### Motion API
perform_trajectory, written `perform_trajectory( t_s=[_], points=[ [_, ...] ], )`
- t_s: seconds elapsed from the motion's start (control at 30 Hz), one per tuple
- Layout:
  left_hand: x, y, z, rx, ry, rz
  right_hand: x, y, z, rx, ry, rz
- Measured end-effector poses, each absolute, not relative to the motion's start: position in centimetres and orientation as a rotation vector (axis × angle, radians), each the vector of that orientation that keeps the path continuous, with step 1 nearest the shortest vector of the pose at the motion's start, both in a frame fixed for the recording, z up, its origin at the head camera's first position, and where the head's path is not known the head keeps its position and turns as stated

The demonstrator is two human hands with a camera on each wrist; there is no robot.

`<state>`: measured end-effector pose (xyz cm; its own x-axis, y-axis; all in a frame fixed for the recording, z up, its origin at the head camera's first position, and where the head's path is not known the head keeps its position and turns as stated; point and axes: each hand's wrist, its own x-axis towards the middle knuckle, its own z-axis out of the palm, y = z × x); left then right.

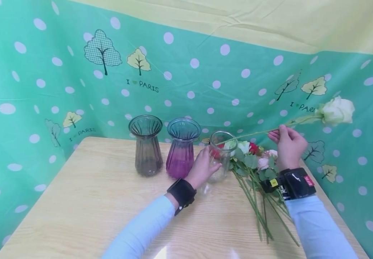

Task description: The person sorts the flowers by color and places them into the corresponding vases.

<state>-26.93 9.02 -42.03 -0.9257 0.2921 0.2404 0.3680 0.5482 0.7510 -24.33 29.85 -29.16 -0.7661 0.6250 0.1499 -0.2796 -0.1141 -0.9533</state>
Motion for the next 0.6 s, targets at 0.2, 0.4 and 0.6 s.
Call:
perform_trajectory(
  t_s=[0.2,0.4,0.6],
  points=[
    [-27.0,9.0,-42.2,-0.583,-2.685,-1.351,-24.8,29.1,-29.4,-0.361,-1.736,1.827],
    [-27.2,9.0,-42.3,-0.582,-2.684,-1.349,-26.1,27.8,-30.6,-0.280,-1.891,1.748],
    [-27.2,9.0,-42.2,-0.594,-2.678,-1.352,-27.9,27.1,-32.2,-0.200,-2.012,1.725]
  ],
)
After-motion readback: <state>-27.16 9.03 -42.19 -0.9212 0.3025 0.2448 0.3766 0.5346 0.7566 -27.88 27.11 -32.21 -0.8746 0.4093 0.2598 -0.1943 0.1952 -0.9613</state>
